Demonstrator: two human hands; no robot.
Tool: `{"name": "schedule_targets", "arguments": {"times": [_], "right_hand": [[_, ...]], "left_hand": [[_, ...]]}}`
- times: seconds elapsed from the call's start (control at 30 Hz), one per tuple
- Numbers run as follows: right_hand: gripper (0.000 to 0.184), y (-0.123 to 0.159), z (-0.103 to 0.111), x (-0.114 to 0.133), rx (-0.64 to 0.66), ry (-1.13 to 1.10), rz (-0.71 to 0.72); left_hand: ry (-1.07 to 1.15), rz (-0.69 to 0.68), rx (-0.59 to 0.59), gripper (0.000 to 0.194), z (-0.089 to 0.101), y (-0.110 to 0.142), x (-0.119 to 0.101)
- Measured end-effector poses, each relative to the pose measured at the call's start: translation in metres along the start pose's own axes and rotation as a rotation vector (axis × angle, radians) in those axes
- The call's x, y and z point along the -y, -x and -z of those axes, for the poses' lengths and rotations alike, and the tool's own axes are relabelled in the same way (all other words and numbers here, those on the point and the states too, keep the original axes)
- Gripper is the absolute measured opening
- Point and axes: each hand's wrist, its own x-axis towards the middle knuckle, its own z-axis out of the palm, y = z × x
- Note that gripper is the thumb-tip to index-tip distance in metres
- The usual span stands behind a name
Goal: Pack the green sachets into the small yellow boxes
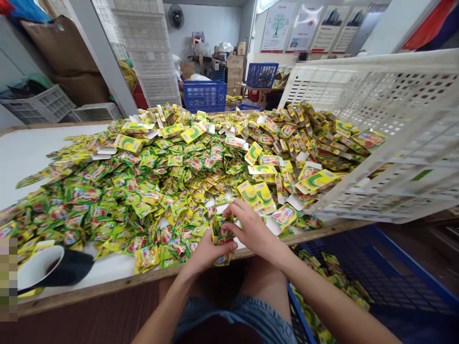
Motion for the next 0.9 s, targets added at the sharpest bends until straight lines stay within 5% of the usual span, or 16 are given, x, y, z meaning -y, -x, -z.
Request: {"name": "schedule_targets", "arguments": {"times": [0.4, 0.67, 0.77, 0.9], "right_hand": [[0.013, 0.012, -0.009, -0.006, 0.171, -0.103, 0.022], [0.025, 0.041, -0.043, -0.018, -0.165, -0.689, -0.289], [0.024, 0.044, -0.054, -0.021, -0.221, -0.745, -0.336], [0.026, 0.047, -0.061, -0.027, -0.287, -0.7, -0.351]], "left_hand": [[0.035, -0.171, -0.036, 0.038, 0.002, -0.012, 0.003], [0.125, -0.266, -0.059, 0.046, 0.002, -0.019, 0.014], [0.112, -0.275, -0.053, 0.056, 0.0, -0.012, 0.014], [0.115, -0.287, -0.202, 0.053, 0.0, -0.002, 0.02]]}}
